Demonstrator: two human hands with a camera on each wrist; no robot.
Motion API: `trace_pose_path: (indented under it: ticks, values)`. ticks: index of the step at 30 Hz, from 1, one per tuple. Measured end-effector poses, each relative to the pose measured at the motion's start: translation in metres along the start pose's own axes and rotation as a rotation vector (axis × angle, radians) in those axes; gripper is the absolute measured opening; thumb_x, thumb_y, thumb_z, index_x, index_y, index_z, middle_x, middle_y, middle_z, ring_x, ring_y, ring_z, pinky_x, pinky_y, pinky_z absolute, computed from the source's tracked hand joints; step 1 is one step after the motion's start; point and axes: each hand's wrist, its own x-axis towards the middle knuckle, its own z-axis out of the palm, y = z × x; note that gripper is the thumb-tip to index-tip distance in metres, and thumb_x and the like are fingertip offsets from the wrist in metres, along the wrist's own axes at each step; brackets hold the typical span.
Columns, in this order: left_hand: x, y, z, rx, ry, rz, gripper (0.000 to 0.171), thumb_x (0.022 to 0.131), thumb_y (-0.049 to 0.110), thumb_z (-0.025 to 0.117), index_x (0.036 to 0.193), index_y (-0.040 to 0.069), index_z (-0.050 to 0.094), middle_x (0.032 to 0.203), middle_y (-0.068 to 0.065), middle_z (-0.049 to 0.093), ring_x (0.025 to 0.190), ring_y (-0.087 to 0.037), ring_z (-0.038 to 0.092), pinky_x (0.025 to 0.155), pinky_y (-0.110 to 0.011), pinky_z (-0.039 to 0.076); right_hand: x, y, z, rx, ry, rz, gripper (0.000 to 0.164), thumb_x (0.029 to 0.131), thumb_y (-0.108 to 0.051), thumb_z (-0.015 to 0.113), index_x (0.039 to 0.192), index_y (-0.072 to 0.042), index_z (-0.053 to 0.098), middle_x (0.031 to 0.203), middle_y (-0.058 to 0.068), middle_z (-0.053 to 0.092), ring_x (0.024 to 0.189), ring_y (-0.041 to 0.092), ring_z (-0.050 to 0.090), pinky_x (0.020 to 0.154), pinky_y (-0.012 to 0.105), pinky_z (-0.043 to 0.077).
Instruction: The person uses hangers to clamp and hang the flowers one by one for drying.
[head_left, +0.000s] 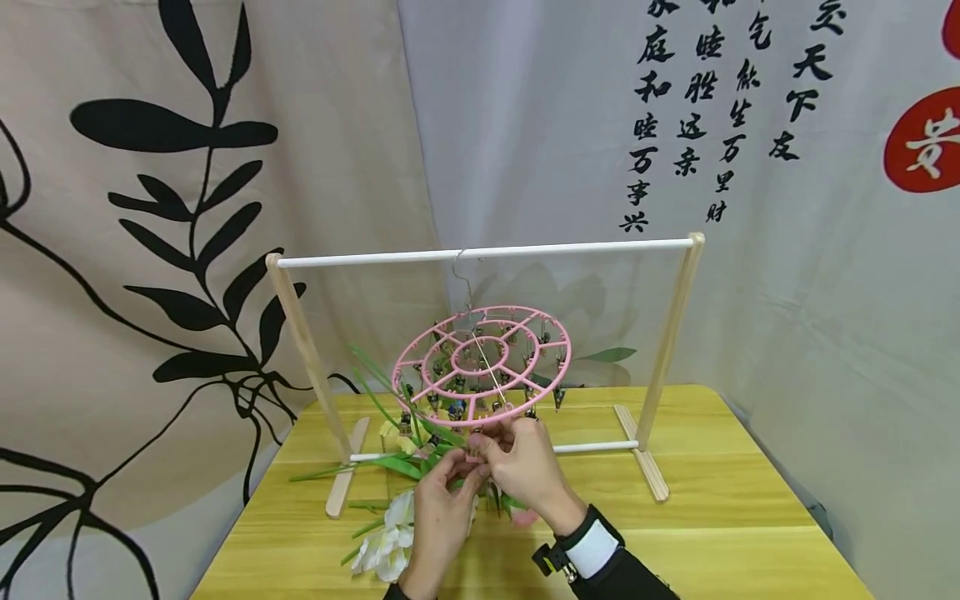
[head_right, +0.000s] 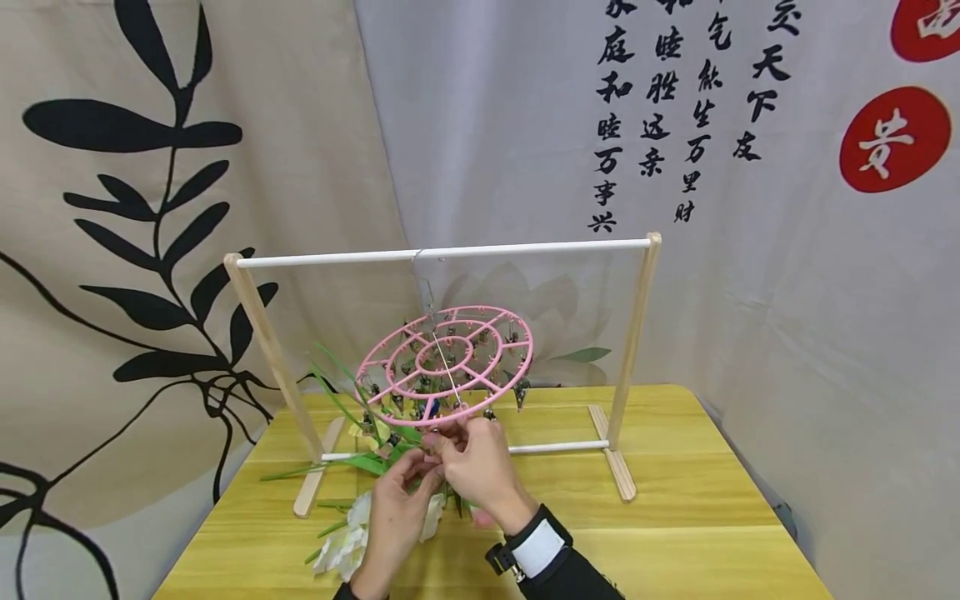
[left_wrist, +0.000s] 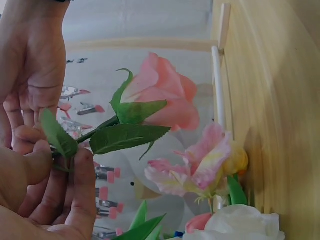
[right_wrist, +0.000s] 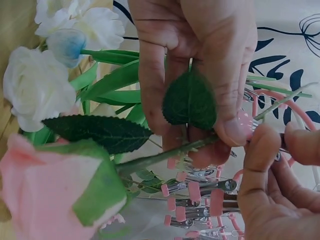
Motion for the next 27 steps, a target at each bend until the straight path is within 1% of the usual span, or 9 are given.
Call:
trace_pose_path:
  ticks: [2,5,9,13,16,19,22,25,27]
  values:
    - [0.0,-0.003,0.0,-0.008,-0.005,0.004,0.014,0.106,0.017,0.088,0.119,0.012,0.084,0.11,-0.008,0.089,0.107,-0.016,0.085,0.087,-0.018,0.067,-0.001,0.002,0.0,0.001,-0.011,0.007,0.006,0.108,-0.017,0.085,0.112,-0.012,0.088,0.096,0.004,0.088,0.073,0.004,0.073,0.066,0.022,0.06]
    - [-0.001,-0.006,0.0,-0.012,-0.001,0.019,0.01,0.108,0.017,0.087,0.116,0.012,0.085,0.11,-0.009,0.089,0.104,-0.012,0.084,0.086,-0.019,0.067,-0.002,0.005,-0.001,-0.009,-0.023,0.004,0.012,0.109,-0.023,0.086,0.114,-0.013,0.088,0.097,0.003,0.088,0.077,0.003,0.076,0.07,0.022,0.063]
    - [0.001,-0.007,-0.002,-0.01,0.005,0.011,0.01,0.109,0.02,0.086,0.115,0.013,0.085,0.111,-0.009,0.088,0.101,-0.009,0.083,0.083,-0.02,0.067,-0.002,0.006,-0.003,-0.021,-0.039,-0.006,0.014,0.11,-0.025,0.085,0.118,-0.014,0.088,0.101,0.002,0.089,0.084,0.005,0.079,0.076,0.022,0.066]
    - [0.002,-0.006,-0.005,0.002,0.003,-0.003,0.011,0.109,0.022,0.086,0.116,0.013,0.085,0.112,-0.008,0.088,0.101,-0.01,0.083,0.083,-0.02,0.067,-0.004,0.007,-0.005,-0.031,-0.051,-0.002,0.018,0.111,-0.026,0.084,0.122,-0.012,0.087,0.104,0.002,0.089,0.089,0.007,0.081,0.079,0.023,0.068]
    - [0.003,-0.007,-0.008,0.027,0.015,-0.015,0.011,0.11,0.023,0.085,0.117,0.015,0.085,0.111,-0.005,0.088,0.101,-0.011,0.082,0.082,-0.02,0.066,-0.008,0.009,-0.007,-0.044,-0.066,-0.003,0.025,0.111,-0.025,0.084,0.13,-0.008,0.086,0.107,0.004,0.089,0.092,0.01,0.084,0.082,0.022,0.069]
    - [0.003,-0.007,-0.012,0.048,0.032,-0.026,0.013,0.11,0.024,0.085,0.12,0.016,0.085,0.111,-0.004,0.088,0.1,-0.01,0.082,0.079,-0.019,0.064,-0.013,0.01,-0.01,-0.045,-0.095,-0.025,0.033,0.113,-0.023,0.081,0.141,-0.004,0.081,0.115,0.008,0.089,0.098,0.015,0.087,0.085,0.022,0.07]
    - [0.005,-0.008,-0.016,0.05,0.044,-0.023,0.017,0.11,0.025,0.085,0.123,0.013,0.084,0.113,-0.004,0.088,0.1,-0.009,0.082,0.079,-0.019,0.065,-0.02,0.011,-0.014,-0.032,-0.126,-0.066,0.037,0.115,-0.02,0.079,0.147,-0.003,0.078,0.123,0.013,0.089,0.102,0.017,0.087,0.087,0.023,0.071]
    - [0.007,-0.01,-0.021,0.035,0.047,-0.019,0.021,0.11,0.024,0.085,0.126,0.009,0.083,0.115,-0.005,0.088,0.102,-0.011,0.082,0.08,-0.019,0.065,-0.026,0.013,-0.018,-0.019,-0.14,-0.124,0.034,0.116,-0.018,0.077,0.146,-0.004,0.078,0.126,0.015,0.088,0.103,0.018,0.087,0.086,0.025,0.072]
    - [0.009,-0.011,-0.025,0.032,0.054,-0.018,0.023,0.111,0.024,0.085,0.127,0.009,0.082,0.117,-0.006,0.088,0.105,-0.013,0.082,0.081,-0.019,0.065,-0.031,0.015,-0.021,-0.031,-0.131,-0.164,0.029,0.116,-0.016,0.076,0.143,-0.005,0.08,0.125,0.013,0.088,0.101,0.017,0.087,0.085,0.026,0.072]
